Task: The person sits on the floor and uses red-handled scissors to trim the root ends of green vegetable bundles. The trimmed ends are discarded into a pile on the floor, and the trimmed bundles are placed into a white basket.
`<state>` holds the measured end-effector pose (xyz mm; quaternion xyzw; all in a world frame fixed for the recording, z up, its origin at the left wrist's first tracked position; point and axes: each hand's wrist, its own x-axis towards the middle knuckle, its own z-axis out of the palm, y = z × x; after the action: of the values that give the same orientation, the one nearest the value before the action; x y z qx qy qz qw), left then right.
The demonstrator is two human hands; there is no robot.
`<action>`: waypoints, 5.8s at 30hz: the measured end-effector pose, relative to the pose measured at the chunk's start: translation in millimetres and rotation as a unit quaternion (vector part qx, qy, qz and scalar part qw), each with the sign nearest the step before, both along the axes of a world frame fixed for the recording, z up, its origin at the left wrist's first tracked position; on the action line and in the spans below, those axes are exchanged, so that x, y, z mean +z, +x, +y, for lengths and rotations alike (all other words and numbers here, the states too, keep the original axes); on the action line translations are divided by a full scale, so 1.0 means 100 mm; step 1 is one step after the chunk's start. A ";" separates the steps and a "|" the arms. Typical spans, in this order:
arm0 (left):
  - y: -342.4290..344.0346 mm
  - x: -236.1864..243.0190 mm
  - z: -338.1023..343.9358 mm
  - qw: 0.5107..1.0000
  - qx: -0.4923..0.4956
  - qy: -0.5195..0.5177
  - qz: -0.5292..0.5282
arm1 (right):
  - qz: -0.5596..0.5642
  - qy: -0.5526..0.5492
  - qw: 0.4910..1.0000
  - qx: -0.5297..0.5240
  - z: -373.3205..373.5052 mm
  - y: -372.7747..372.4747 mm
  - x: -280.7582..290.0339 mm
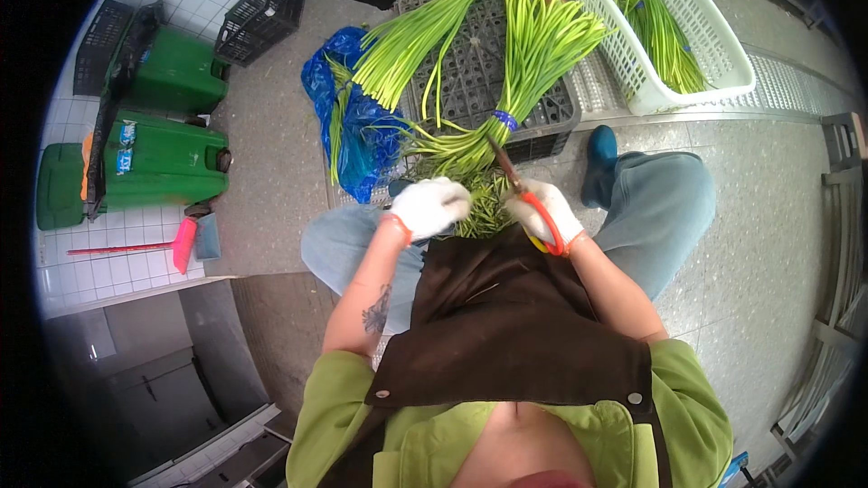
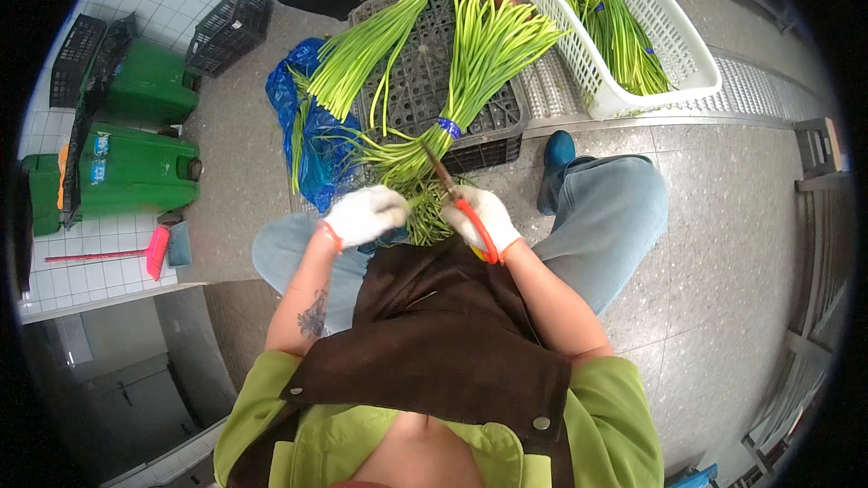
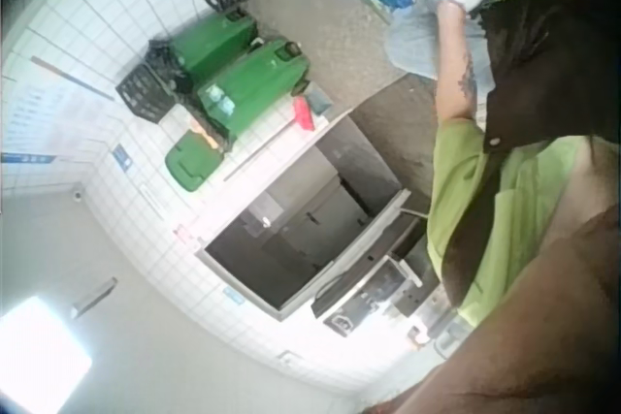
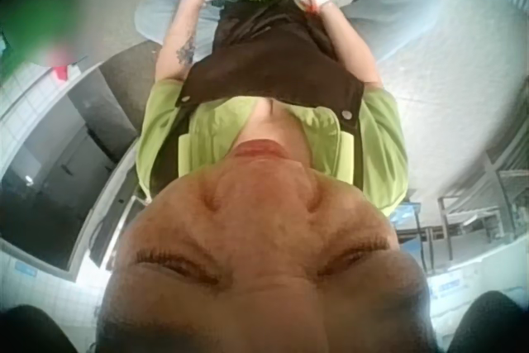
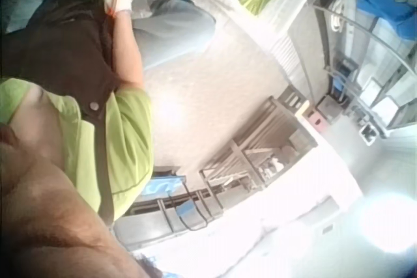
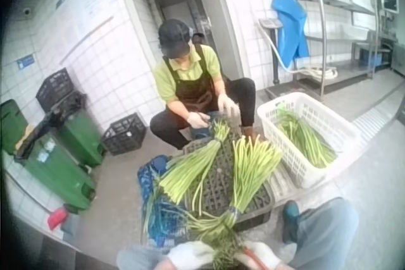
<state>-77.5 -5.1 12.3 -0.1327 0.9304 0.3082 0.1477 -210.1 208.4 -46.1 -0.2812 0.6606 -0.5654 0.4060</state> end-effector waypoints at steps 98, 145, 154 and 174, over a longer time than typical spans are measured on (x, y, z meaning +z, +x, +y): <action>-1.02 -0.61 -0.03 0.978 0.022 -0.208 0.006 | 0.334 0.128 0.919 -0.164 -0.65 -0.42 -0.55; -0.05 -0.55 0.47 0.855 0.406 0.322 0.028 | -0.079 0.128 0.978 0.144 -0.01 -0.09 -0.11; -0.28 -0.88 0.34 0.752 0.523 0.387 0.105 | -0.081 0.141 0.977 0.135 -0.11 -0.05 -0.09; 0.11 -0.70 -0.01 0.697 0.483 0.526 0.064 | -0.204 0.106 0.957 0.178 -0.21 -0.05 -0.04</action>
<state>-66.7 -6.1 -57.2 -0.4446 0.4314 0.7842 -0.0356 -214.7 187.8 -49.7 -0.2279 0.5592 -0.4562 0.6536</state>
